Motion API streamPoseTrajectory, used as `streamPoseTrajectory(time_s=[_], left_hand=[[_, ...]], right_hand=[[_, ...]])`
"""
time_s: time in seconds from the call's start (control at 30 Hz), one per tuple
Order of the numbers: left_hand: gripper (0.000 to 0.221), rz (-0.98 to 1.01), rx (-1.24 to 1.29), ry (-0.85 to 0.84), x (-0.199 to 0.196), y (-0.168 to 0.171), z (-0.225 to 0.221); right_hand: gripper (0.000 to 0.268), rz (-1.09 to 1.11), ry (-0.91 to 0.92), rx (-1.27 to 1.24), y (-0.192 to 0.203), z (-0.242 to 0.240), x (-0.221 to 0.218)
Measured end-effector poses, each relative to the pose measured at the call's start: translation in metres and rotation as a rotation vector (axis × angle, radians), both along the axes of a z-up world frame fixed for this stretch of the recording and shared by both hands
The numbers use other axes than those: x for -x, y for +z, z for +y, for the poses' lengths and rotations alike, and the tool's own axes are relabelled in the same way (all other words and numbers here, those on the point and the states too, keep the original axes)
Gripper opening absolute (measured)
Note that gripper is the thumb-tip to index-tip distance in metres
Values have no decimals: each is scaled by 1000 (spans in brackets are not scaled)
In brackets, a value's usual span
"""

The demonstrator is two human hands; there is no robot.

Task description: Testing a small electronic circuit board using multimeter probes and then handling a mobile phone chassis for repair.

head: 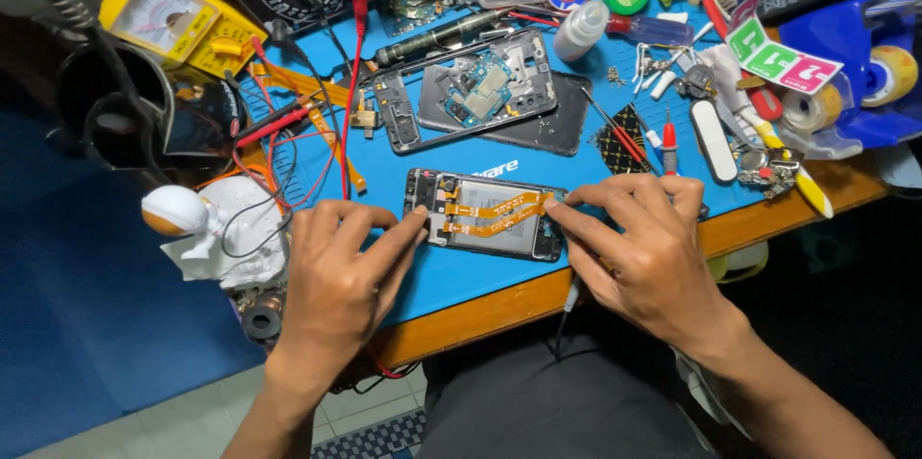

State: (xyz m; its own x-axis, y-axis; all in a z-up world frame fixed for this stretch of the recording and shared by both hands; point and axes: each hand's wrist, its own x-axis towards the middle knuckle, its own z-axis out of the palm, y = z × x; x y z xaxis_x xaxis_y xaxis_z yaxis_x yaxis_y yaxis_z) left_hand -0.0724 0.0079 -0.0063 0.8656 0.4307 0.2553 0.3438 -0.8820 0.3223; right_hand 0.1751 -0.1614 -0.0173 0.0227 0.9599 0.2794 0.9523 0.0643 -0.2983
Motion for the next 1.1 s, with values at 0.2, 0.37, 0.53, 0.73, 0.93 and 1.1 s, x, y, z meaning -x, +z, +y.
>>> streamPoseTrajectory(time_s=[0.2,0.37,0.53,0.73,0.93,1.1], left_hand=[[23,-62,72,40,4,-9,-27],[19,-134,105,114,8,-12,-33],[20,-157,188,173,8,-5,-36],[70,-55,911,532,-1,-2,-67],[55,-118,1062,701,-2,-3,-87],[47,-52,1016,696,1,-5,-87]], right_hand=[[28,20,122,45,10,20,18],[23,60,80,7,8,21,10],[11,136,-172,-33,6,-1,-14],[9,206,-481,-39,6,-31,-31],[14,225,-338,-22,-3,-19,-15],[25,55,-55,-5,-2,-3,-1]])
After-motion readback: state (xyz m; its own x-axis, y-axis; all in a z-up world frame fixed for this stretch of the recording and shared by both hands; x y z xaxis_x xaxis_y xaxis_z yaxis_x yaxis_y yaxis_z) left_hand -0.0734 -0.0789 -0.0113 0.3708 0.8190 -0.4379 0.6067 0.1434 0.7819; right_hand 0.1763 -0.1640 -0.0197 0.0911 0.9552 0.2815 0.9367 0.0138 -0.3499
